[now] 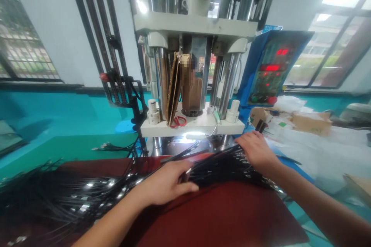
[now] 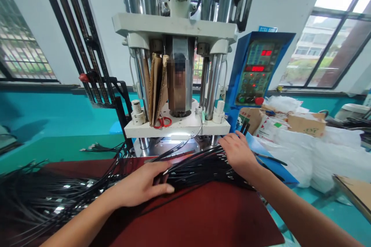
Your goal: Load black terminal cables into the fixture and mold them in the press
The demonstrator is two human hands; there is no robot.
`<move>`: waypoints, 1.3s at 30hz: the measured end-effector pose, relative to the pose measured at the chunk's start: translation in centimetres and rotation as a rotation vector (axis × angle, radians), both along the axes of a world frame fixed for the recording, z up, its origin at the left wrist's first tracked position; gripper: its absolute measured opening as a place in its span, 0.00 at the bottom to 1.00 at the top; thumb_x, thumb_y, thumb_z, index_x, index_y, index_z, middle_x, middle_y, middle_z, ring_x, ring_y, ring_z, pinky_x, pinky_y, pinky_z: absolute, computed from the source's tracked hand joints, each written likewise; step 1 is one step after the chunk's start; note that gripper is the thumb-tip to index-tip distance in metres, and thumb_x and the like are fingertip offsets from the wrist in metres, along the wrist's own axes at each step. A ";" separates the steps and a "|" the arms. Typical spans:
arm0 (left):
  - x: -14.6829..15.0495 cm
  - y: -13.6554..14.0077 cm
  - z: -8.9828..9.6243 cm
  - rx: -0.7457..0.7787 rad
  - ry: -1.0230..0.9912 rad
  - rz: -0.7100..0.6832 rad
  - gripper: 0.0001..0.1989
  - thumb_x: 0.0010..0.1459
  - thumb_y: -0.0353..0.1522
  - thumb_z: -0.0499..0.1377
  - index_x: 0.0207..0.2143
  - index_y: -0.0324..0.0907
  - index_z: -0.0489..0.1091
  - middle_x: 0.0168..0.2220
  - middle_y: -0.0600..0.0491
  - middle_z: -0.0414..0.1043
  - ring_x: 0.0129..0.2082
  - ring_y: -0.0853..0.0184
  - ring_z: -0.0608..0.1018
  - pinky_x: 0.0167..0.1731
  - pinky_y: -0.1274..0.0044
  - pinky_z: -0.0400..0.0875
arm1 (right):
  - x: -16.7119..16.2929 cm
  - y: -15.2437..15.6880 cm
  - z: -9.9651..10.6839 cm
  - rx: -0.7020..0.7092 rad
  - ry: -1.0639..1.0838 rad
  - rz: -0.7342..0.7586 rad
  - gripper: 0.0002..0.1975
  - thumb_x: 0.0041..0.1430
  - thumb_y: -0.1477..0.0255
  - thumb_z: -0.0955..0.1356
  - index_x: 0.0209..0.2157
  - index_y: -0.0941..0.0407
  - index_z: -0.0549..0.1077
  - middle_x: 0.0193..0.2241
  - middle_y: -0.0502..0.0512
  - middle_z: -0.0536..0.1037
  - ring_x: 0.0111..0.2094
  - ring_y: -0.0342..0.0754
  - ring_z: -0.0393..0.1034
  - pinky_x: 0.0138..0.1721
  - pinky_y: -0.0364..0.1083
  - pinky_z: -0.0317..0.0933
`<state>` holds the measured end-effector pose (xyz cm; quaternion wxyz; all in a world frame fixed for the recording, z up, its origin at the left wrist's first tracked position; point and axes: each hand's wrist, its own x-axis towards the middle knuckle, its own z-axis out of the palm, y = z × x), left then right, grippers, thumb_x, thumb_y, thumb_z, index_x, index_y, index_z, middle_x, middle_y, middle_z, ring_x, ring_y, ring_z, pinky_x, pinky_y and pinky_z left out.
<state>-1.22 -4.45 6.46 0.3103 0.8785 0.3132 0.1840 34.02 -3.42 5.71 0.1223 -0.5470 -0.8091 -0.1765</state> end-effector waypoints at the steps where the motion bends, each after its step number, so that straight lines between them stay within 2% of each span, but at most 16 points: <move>1: -0.1 -0.3 0.4 -0.135 0.013 -0.082 0.20 0.56 0.49 0.60 0.36 0.41 0.72 0.34 0.50 0.76 0.34 0.63 0.76 0.36 0.74 0.70 | -0.2 -0.2 0.4 0.010 -0.010 0.072 0.16 0.59 0.80 0.61 0.44 0.59 0.75 0.40 0.60 0.77 0.47 0.57 0.66 0.58 0.61 0.46; 3: 0.3 -1.2 0.7 -0.498 0.020 -0.269 0.25 0.58 0.54 0.55 0.35 0.40 0.73 0.33 0.48 0.77 0.32 0.63 0.78 0.34 0.73 0.72 | -1.0 -0.8 1.5 0.019 -0.026 0.246 0.15 0.62 0.80 0.61 0.45 0.58 0.75 0.42 0.61 0.76 0.48 0.55 0.66 0.61 0.62 0.44; 6: 3.0 -2.5 -0.1 -1.015 -0.108 -0.481 0.29 0.62 0.54 0.48 0.45 0.39 0.71 0.33 0.45 0.78 0.29 0.63 0.79 0.33 0.69 0.74 | -3.4 -2.2 3.1 0.029 -0.044 0.443 0.16 0.65 0.78 0.60 0.49 0.58 0.74 0.44 0.60 0.76 0.50 0.54 0.65 0.63 0.61 0.43; 8: 5.6 -3.1 -1.0 -1.225 -0.304 -0.536 0.28 0.58 0.51 0.57 0.51 0.39 0.67 0.33 0.47 0.77 0.28 0.63 0.80 0.31 0.69 0.74 | -5.0 -2.9 4.0 0.046 -0.050 0.509 0.16 0.66 0.77 0.60 0.50 0.57 0.73 0.44 0.60 0.76 0.51 0.54 0.65 0.64 0.62 0.43; 10: 7.9 -3.1 -1.8 -1.340 -0.436 -0.520 0.27 0.53 0.45 0.65 0.50 0.39 0.68 0.32 0.48 0.76 0.28 0.64 0.80 0.29 0.72 0.74 | -5.8 -3.3 4.6 0.103 -0.047 0.517 0.17 0.66 0.77 0.60 0.53 0.56 0.72 0.46 0.60 0.76 0.53 0.55 0.63 0.64 0.64 0.42; 13: 9.6 -2.9 -2.9 -1.310 -0.558 -0.311 0.22 0.51 0.39 0.68 0.45 0.37 0.71 0.31 0.48 0.75 0.24 0.69 0.78 0.24 0.79 0.72 | -5.1 -3.4 4.6 0.275 0.035 0.409 0.23 0.63 0.79 0.62 0.58 0.54 0.68 0.56 0.62 0.69 0.60 0.59 0.56 0.64 0.66 0.44; 15: 9.9 -2.8 -3.4 -1.238 -0.651 -0.150 0.21 0.50 0.37 0.68 0.45 0.36 0.72 0.32 0.47 0.76 0.22 0.70 0.77 0.21 0.80 0.72 | -3.8 -3.6 3.9 0.375 0.215 0.267 0.28 0.60 0.79 0.63 0.62 0.54 0.64 0.61 0.63 0.62 0.63 0.62 0.52 0.63 0.66 0.46; 18: 10.0 -3.2 -4.2 -1.195 -0.717 -0.017 0.23 0.47 0.35 0.69 0.45 0.34 0.72 0.32 0.45 0.77 0.20 0.69 0.77 0.19 0.79 0.72 | -2.1 -4.0 2.5 0.360 0.828 -0.031 0.31 0.56 0.73 0.67 0.62 0.56 0.62 0.58 0.65 0.66 0.60 0.64 0.60 0.60 0.65 0.54; 20: 10.1 -3.5 -4.6 -1.184 -0.729 0.031 0.25 0.46 0.34 0.69 0.46 0.33 0.72 0.32 0.45 0.77 0.20 0.68 0.77 0.19 0.79 0.71 | -1.9 -4.0 1.6 0.094 1.350 -0.157 0.27 0.56 0.65 0.69 0.57 0.56 0.67 0.51 0.65 0.73 0.53 0.64 0.68 0.54 0.63 0.63; 22: 10.3 -3.6 -4.8 -1.171 -0.731 0.055 0.25 0.46 0.33 0.69 0.47 0.32 0.73 0.32 0.45 0.76 0.19 0.69 0.77 0.19 0.79 0.71 | -2.5 -3.5 1.0 -0.320 1.700 -0.095 0.24 0.58 0.56 0.68 0.51 0.57 0.71 0.46 0.65 0.77 0.47 0.61 0.73 0.47 0.58 0.69; 23: 10.3 -3.7 -5.0 -1.166 -0.728 0.059 0.25 0.47 0.34 0.69 0.47 0.32 0.73 0.32 0.46 0.76 0.19 0.69 0.77 0.18 0.80 0.71 | -2.9 -3.0 0.8 -0.493 1.770 -0.011 0.24 0.59 0.54 0.67 0.49 0.57 0.72 0.44 0.64 0.77 0.45 0.59 0.73 0.45 0.56 0.69; 25: 10.4 -3.6 -5.2 -1.152 -0.725 0.061 0.24 0.48 0.34 0.69 0.47 0.33 0.73 0.31 0.47 0.75 0.18 0.71 0.76 0.17 0.81 0.69 | -3.7 -1.7 0.7 -0.632 1.804 0.144 0.21 0.61 0.55 0.66 0.46 0.56 0.74 0.42 0.61 0.77 0.41 0.55 0.73 0.42 0.51 0.69; 30: 10.3 -3.1 -5.5 -1.084 -0.842 0.088 0.21 0.54 0.36 0.66 0.49 0.36 0.73 0.31 0.50 0.73 0.18 0.74 0.73 0.17 0.82 0.65 | -4.6 1.1 1.2 -0.366 1.734 0.155 0.15 0.58 0.60 0.71 0.40 0.56 0.78 0.28 0.52 0.72 0.24 0.41 0.61 0.23 0.41 0.57; 35: 10.1 -3.0 -4.9 -0.987 -0.897 0.159 0.14 0.55 0.36 0.65 0.40 0.33 0.75 0.26 0.50 0.72 0.19 0.72 0.73 0.21 0.79 0.66 | -5.1 1.3 2.3 -0.269 1.690 0.223 0.14 0.60 0.62 0.70 0.39 0.58 0.78 0.26 0.50 0.69 0.22 0.39 0.58 0.22 0.41 0.52; 37: 10.0 -2.9 -4.6 -0.942 -0.908 0.187 0.14 0.55 0.36 0.66 0.38 0.33 0.75 0.23 0.51 0.72 0.21 0.71 0.73 0.24 0.78 0.67 | -5.5 1.0 2.7 -0.292 1.725 0.248 0.11 0.60 0.64 0.70 0.38 0.58 0.78 0.26 0.50 0.69 0.22 0.38 0.59 0.22 0.41 0.52; 39: 10.0 -2.8 -4.3 -0.920 -0.932 0.210 0.15 0.53 0.34 0.67 0.41 0.34 0.75 0.29 0.49 0.74 0.24 0.70 0.75 0.27 0.77 0.68 | -5.7 0.8 3.0 -0.372 1.771 0.255 0.10 0.59 0.66 0.71 0.38 0.57 0.77 0.26 0.49 0.69 0.21 0.37 0.58 0.21 0.40 0.50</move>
